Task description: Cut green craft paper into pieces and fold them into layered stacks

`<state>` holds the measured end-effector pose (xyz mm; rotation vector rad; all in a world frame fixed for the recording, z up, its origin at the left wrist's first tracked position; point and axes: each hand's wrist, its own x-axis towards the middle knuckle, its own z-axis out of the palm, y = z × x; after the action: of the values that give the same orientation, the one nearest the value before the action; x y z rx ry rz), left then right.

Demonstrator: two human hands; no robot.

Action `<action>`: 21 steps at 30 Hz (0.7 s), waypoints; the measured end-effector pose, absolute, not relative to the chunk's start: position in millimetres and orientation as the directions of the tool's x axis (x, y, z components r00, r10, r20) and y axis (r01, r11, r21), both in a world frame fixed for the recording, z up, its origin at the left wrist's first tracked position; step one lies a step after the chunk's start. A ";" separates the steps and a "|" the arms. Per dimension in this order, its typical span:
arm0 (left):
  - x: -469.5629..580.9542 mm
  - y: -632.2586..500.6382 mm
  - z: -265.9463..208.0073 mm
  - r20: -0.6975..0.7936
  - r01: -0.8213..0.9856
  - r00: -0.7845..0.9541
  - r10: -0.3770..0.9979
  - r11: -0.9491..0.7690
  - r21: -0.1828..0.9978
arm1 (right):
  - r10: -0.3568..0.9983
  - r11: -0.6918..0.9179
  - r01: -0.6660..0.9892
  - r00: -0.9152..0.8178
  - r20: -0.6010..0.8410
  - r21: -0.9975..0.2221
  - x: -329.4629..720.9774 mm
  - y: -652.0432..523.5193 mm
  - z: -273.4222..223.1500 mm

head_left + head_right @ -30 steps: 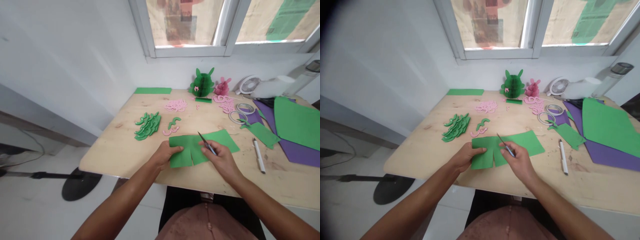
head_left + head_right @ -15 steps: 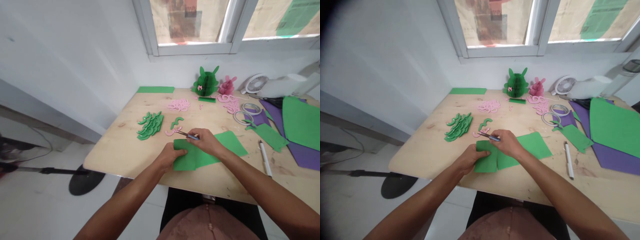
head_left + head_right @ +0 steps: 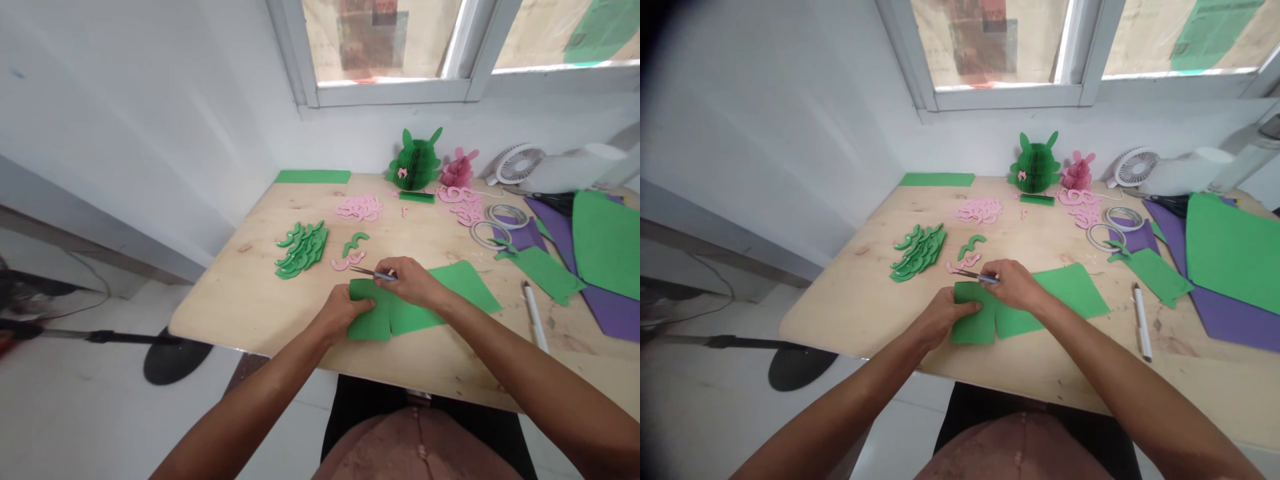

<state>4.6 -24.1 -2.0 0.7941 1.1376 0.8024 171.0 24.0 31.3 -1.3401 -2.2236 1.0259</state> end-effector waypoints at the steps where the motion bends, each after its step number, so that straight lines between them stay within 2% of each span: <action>1: 4.2 -24.4 -1.1 -0.452 -0.132 0.226 0.863 0.486 0.864 | 0.867 0.292 0.614 -0.494 -0.068 -0.733 171.0 24.2 31.3; 9: -1.4 -30.8 12.3 -0.363 -0.146 0.225 0.904 0.399 0.905 | 0.867 0.290 0.602 -0.494 -0.062 -0.744 172.8 26.0 29.4; 21: -2.1 -30.2 2.7 -0.371 -0.154 0.153 0.916 0.393 0.907 | 0.865 0.296 0.600 -0.499 -0.059 -0.743 174.0 25.1 27.5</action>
<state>-2.1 -30.2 2.7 0.8459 1.1531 0.9154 174.0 25.1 27.5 -1.3190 -2.2156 1.0346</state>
